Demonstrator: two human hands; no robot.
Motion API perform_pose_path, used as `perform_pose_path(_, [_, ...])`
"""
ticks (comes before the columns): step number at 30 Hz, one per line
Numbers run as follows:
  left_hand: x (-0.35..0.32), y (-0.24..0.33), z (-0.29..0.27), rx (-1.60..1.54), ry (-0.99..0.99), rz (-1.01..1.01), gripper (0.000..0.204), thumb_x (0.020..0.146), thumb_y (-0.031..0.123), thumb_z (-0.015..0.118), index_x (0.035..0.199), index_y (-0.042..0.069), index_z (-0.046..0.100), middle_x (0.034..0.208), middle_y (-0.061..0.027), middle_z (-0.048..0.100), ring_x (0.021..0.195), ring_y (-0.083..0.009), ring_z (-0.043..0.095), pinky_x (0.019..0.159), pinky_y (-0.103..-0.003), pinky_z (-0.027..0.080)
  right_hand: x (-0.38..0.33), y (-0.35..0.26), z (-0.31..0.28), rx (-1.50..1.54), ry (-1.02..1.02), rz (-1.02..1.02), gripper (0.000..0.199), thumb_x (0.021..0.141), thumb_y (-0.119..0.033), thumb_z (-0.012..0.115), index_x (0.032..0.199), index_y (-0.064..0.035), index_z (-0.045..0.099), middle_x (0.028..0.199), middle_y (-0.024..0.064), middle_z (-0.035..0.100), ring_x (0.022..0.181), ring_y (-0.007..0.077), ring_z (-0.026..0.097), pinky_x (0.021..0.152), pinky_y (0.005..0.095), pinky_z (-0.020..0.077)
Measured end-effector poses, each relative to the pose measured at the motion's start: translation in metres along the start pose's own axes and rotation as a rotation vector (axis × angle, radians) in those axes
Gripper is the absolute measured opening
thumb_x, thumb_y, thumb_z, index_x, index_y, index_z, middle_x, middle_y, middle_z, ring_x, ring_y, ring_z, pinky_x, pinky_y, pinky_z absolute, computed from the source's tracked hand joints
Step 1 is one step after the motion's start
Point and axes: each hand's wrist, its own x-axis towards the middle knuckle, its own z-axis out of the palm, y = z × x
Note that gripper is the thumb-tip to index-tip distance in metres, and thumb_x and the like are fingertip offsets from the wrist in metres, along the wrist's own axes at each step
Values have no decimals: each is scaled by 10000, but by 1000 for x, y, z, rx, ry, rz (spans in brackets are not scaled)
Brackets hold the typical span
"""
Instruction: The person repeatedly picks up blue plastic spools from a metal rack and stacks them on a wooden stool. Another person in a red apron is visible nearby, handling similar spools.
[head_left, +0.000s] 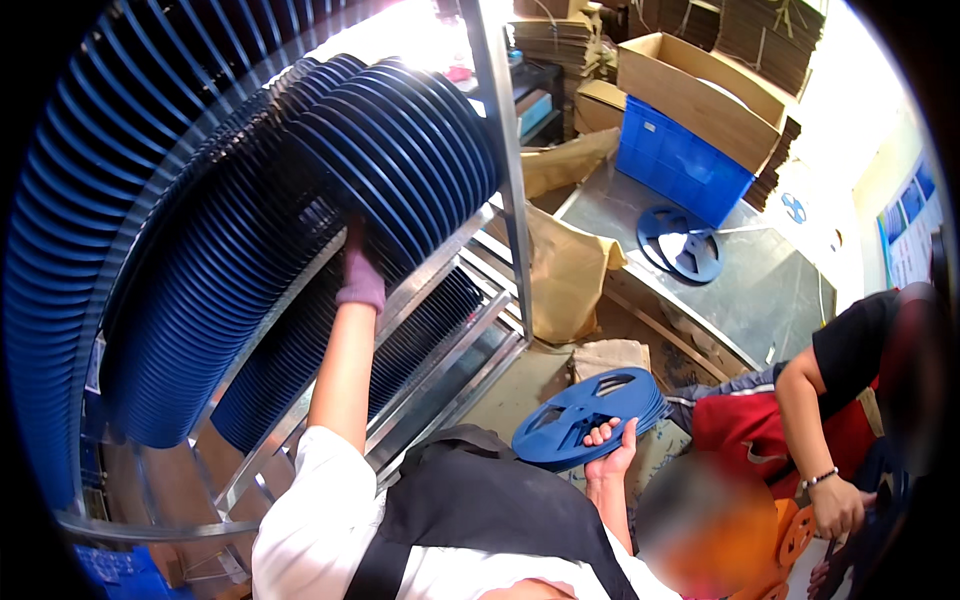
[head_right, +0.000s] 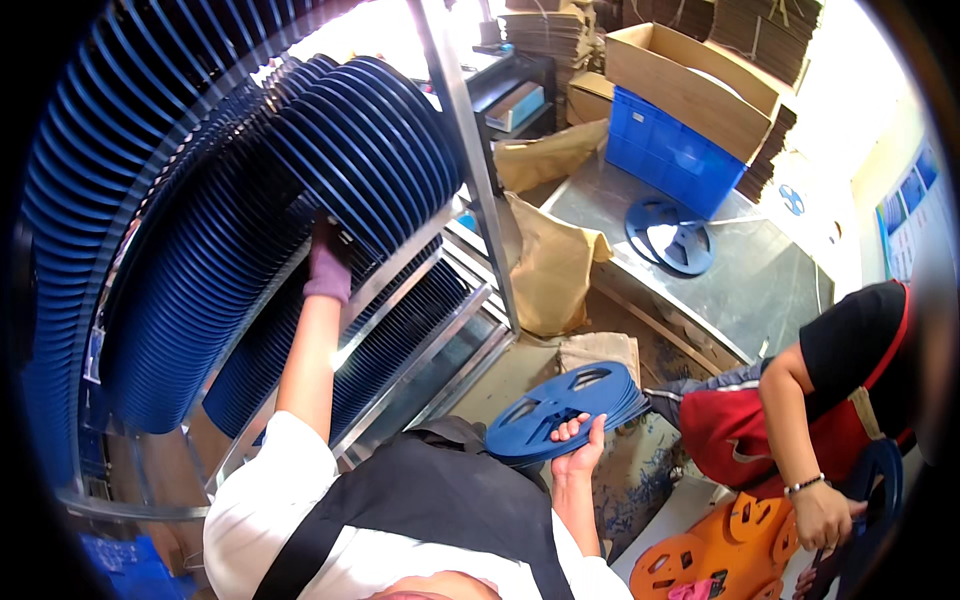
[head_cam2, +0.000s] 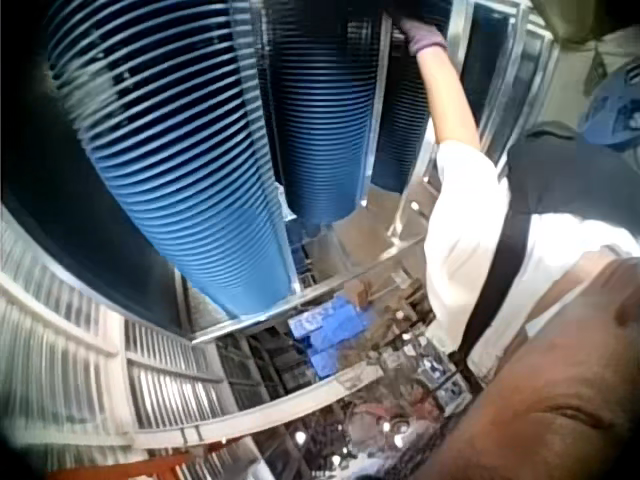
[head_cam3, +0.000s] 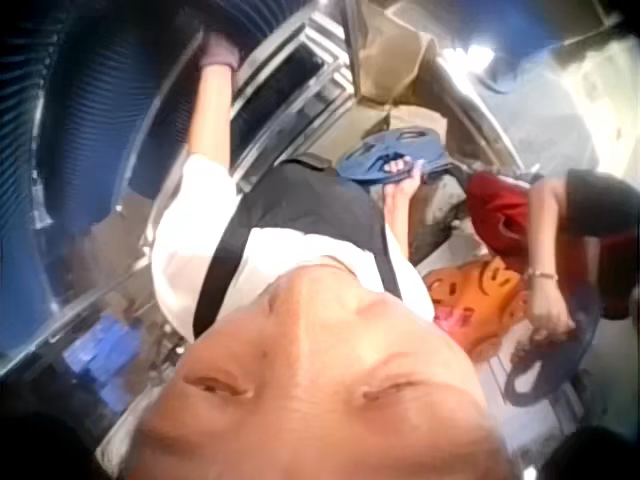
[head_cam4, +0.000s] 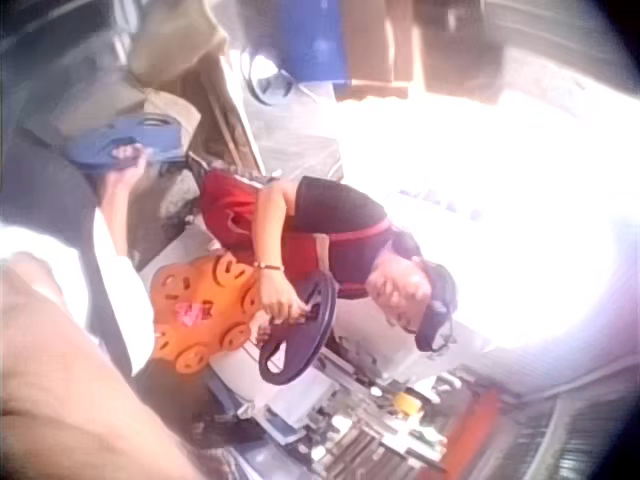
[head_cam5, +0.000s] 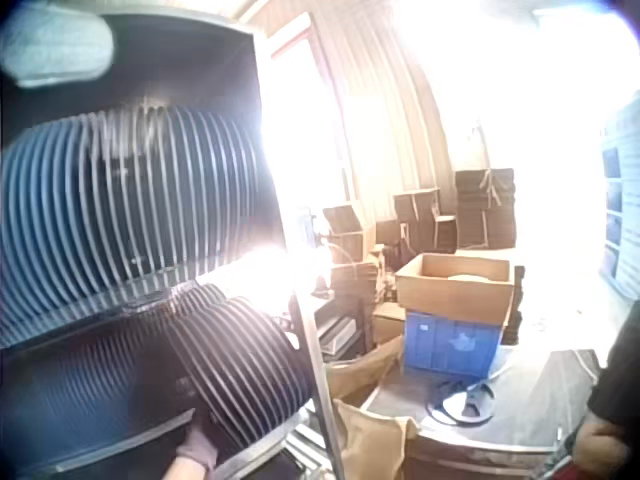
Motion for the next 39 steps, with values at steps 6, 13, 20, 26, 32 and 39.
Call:
perform_pose_path(6, [-112, -25, 6, 873, -43, 635, 643, 939, 438, 433, 1431, 53, 282, 1488, -148, 249, 1388, -289, 197, 1128, -411, 163, -11, -19, 7, 168, -203, -99, 451, 876, -550, 516, 821, -103, 544, 594, -18, 403, 519, 126, 374, 510, 281, 337])
perform_pose_path(13, [-179, -94, 1, 1187, -661, 489, 554, 924, 240, 496, 1409, 34, 327, 1459, -158, 311, 1378, -328, 228, 1120, -398, 191, -38, -34, 6, 336, -617, -168, 454, 847, -518, 590, 826, -89, 444, 560, -33, 367, 461, 87, 362, 470, 245, 312])
perform_pose_path(20, [-166, -115, -13, 884, -773, 295, 546, 911, 250, 532, 1380, 13, 379, 1430, -139, 373, 1369, -313, 248, 1116, -388, 195, -62, -30, -3, 442, -700, -265, 479, 838, -548, 586, 848, -83, 473, 549, -34, 393, 477, 84, 392, 474, 244, 331])
perform_pose_path(26, [-158, -123, 7, 848, -911, 265, 538, 896, 209, 543, 1372, 10, 389, 1385, -174, 417, 1325, -299, 330, 1088, -368, 242, -74, -15, 9, 340, -623, -332, 493, 841, -564, 567, 855, -78, 483, 557, -30, 393, 489, 85, 399, 481, 243, 337])
perform_pose_path(32, [-194, -150, 57, 694, -1314, -461, 828, 839, 297, 658, 1451, 6, 182, 1403, -193, 371, 1283, -253, 374, 1038, -342, 312, -90, 12, 36, 163, -494, -386, 506, 856, -570, 523, 896, -65, 535, 590, -13, 421, 491, 104, 409, 487, 247, 353])
perform_pose_path(39, [-194, -281, 14, -237, -1316, -1469, 172, 963, 295, 448, 1021, 149, 520, 666, 104, 442, 458, -16, 395, 381, -156, 285, -96, 47, 80, -213, -135, -284, 290, 880, -271, 637, 971, 1, 592, 797, 96, 642, 719, 177, 626, 657, 298, 515])
